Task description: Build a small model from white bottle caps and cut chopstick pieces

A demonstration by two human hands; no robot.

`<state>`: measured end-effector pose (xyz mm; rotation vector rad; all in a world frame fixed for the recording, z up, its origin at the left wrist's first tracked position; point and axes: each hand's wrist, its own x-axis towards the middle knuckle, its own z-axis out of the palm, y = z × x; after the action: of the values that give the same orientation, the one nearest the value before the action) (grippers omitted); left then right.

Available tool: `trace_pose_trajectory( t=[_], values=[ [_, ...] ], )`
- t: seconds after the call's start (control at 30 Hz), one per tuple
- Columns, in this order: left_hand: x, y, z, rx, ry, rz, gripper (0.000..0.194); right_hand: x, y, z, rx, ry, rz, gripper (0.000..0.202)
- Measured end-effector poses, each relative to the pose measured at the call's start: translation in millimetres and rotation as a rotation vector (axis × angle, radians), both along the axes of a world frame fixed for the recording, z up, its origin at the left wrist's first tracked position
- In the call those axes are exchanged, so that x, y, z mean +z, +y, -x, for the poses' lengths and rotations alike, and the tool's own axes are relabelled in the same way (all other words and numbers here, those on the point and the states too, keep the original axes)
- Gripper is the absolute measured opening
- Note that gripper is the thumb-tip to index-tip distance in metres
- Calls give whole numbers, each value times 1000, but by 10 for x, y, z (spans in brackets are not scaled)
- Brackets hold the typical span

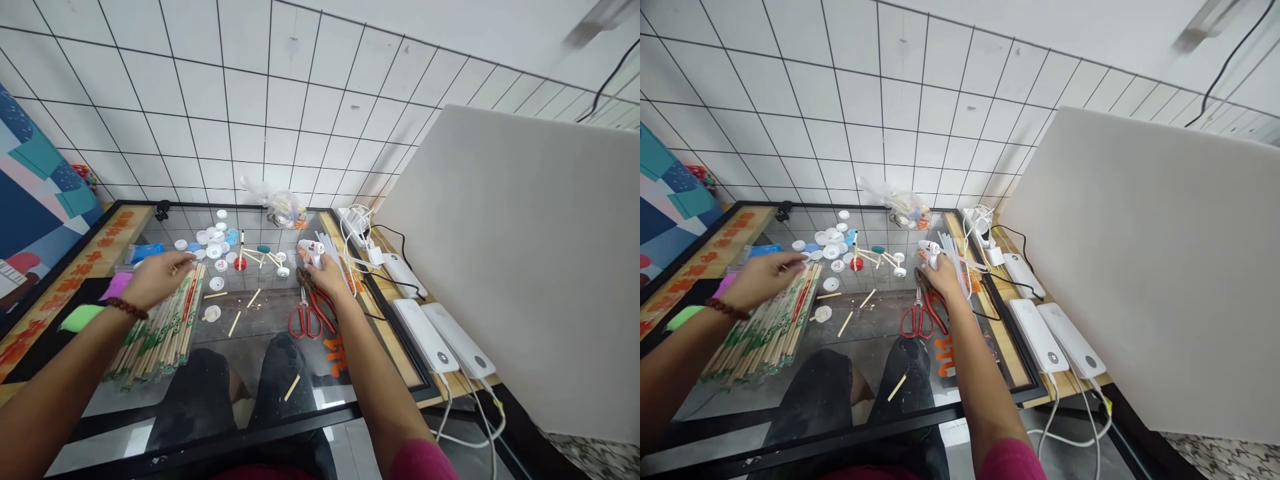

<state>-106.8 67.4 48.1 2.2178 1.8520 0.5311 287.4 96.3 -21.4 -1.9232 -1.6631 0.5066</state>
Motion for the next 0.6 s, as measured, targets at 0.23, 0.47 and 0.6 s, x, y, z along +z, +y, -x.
trace_pose_trajectory(
  t=[0.23, 0.47, 0.6],
  values=[
    [127, 636, 126, 99, 244, 205, 46, -5, 9, -4, -6, -29, 4, 23],
    [149, 666, 59, 79, 277, 236, 45, 29, 17, 2, -12, -17, 26, 28],
    [327, 365, -11, 135, 57, -25, 49, 35, 26, 13, -16, 38, 33, 35]
  ],
)
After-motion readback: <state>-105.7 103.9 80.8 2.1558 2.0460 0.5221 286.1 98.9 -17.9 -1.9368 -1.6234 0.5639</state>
